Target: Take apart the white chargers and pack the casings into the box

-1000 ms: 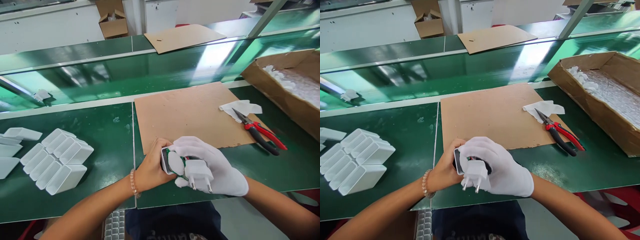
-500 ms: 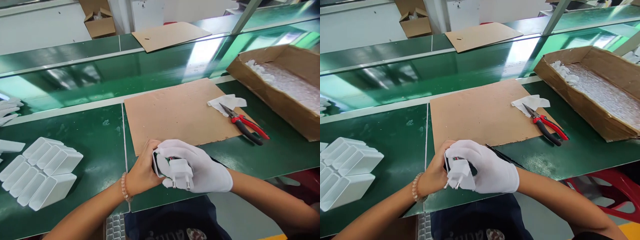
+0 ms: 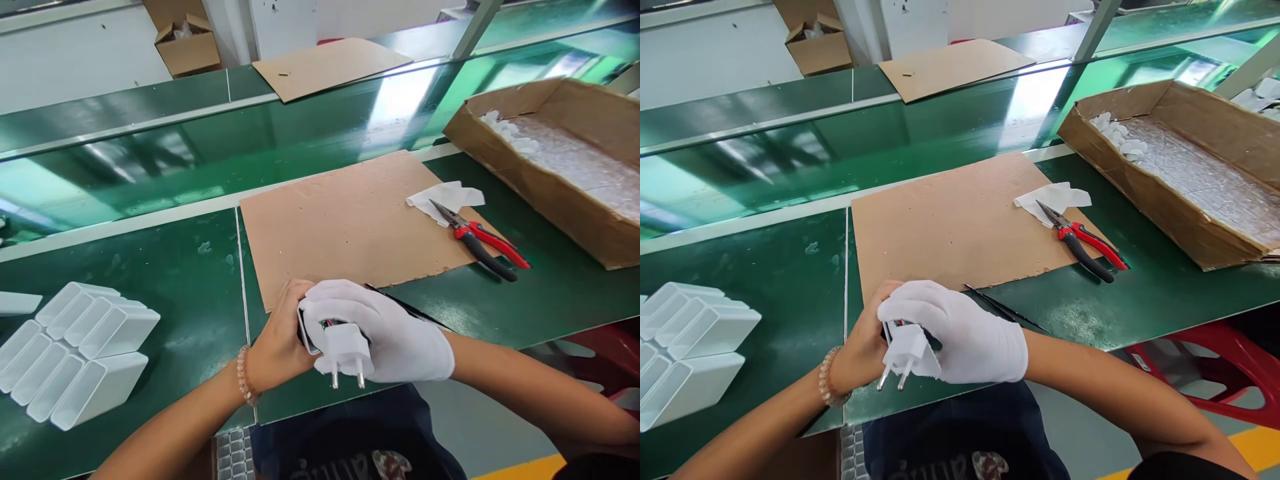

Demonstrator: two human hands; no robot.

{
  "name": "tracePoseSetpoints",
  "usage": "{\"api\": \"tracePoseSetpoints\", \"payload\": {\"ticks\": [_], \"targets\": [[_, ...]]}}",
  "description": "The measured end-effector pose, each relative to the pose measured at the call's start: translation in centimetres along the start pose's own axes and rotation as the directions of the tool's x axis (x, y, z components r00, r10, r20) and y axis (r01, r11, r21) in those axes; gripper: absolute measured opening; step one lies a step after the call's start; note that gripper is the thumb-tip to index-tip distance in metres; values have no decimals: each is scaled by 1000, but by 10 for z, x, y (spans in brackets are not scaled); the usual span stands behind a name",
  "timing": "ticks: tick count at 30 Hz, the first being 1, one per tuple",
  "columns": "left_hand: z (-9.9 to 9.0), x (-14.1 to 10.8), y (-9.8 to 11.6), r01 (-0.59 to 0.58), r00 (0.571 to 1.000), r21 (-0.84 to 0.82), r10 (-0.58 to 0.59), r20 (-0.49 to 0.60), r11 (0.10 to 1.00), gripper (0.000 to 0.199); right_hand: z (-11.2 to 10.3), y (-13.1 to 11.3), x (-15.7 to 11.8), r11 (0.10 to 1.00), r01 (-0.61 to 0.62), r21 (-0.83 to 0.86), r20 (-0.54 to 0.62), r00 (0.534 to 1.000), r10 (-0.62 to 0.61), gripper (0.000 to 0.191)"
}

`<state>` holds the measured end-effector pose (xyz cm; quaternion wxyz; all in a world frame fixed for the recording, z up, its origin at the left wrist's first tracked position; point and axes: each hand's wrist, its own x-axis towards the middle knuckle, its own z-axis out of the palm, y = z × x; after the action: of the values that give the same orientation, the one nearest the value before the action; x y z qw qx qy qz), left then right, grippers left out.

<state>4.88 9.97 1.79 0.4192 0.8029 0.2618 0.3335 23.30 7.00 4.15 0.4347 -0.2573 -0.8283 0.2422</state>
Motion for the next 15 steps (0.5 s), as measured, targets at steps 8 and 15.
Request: {"api": "tracePoseSetpoints", "payload": {"ticks": [8,15], "targets": [[1,-3,0,20,1000,-12,-20,11,1000,56,-4,-3,-1,1000,-25,-3,40,999,25,50],[0,-3,1,9,1000,3,-9,6,1000,56,-4,-3,1,998,41,-48,27,999,-40,48]]}}
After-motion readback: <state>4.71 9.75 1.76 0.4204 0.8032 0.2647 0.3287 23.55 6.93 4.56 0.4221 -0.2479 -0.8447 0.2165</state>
